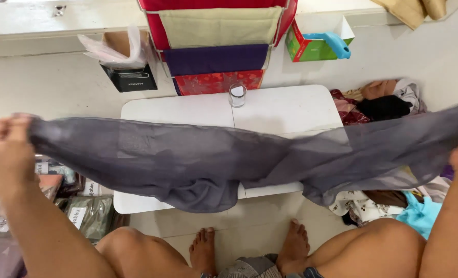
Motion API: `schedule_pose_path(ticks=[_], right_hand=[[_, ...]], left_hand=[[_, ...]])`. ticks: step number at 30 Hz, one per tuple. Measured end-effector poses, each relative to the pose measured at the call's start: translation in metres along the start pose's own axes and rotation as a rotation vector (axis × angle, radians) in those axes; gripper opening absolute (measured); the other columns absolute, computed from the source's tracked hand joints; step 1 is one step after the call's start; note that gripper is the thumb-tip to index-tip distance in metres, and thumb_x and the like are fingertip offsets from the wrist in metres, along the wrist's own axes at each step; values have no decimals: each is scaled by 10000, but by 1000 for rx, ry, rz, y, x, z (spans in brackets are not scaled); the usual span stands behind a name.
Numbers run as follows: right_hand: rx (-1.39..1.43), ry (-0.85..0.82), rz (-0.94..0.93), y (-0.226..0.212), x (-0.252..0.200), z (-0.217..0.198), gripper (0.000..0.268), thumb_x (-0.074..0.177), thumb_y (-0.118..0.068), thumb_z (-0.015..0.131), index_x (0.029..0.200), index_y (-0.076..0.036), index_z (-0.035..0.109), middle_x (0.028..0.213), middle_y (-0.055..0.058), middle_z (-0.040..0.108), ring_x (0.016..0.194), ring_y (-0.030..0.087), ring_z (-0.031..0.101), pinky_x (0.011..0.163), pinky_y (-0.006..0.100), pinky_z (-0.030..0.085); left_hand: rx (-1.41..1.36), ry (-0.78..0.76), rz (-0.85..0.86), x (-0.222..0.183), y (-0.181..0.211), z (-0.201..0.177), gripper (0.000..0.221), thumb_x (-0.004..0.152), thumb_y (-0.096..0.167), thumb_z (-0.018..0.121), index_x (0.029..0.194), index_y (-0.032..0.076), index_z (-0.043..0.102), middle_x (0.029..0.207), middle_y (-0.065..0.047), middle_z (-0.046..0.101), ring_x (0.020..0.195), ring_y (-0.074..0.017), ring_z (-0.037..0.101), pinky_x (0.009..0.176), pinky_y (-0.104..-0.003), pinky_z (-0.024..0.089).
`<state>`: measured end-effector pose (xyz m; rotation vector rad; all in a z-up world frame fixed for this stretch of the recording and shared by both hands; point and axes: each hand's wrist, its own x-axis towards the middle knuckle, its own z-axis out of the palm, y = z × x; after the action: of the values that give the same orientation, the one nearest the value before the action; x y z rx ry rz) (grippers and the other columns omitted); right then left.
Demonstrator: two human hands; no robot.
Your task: Lint-rolling, folding, and packing fabric hijabs into plastic sleeves at a packing station.
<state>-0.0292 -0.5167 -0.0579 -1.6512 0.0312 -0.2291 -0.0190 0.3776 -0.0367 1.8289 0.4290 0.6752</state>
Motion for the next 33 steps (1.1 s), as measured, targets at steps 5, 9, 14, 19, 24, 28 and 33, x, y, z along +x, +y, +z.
schedule_pose_path(ticks=[5,9,14,19,24,28,33], right_hand=[[-80,-582,373,-41,4,86,240,995,-25,573,1150,102,706,921,144,696,776,166,577,675,294,434],[0,171,84,-32,27,89,104,1092,-131,528,1101,-162,627,1111,-70,634,978,28,563,910,159,453],[-34,423,-178,-25,38,73,64,1129,-116,560,1104,-173,575,1079,-64,575,973,42,535,919,187,458],[-214,349,-119,-23,16,110,53,1114,-128,598,1165,-140,606,1087,-70,599,991,27,525,953,175,432],[-289,143,-2,-57,-10,174,155,1049,-91,636,1184,-39,692,957,-5,645,784,54,530,733,166,441],[-172,36,-56,-73,-27,222,191,974,-45,692,1156,4,721,945,7,684,802,51,551,738,156,428],[-561,-61,-449,-101,-57,295,130,830,-200,877,894,-132,787,909,6,744,926,169,701,978,327,479]], left_hand=[[371,-747,-381,-43,99,63,269,1014,142,627,1203,30,781,981,-131,728,782,-226,583,665,-338,483],[-118,-14,-147,-13,72,71,155,1019,204,617,1110,124,714,976,20,745,810,-74,709,756,-206,636],[-353,638,95,16,15,58,237,929,277,686,993,53,727,980,-55,859,775,-92,880,675,-196,793],[91,120,129,-9,30,92,197,1150,217,771,986,109,752,837,3,700,657,-59,599,612,-198,559],[-49,-184,-41,-68,82,135,127,1014,229,734,1030,110,774,834,28,692,712,-53,588,641,-193,468],[-194,-466,-75,-127,117,174,183,902,134,730,1034,24,793,806,-8,710,682,-77,585,653,-199,475],[-208,-541,-210,-182,132,192,197,823,201,836,1013,162,799,807,-4,780,710,-76,682,650,-219,545]])
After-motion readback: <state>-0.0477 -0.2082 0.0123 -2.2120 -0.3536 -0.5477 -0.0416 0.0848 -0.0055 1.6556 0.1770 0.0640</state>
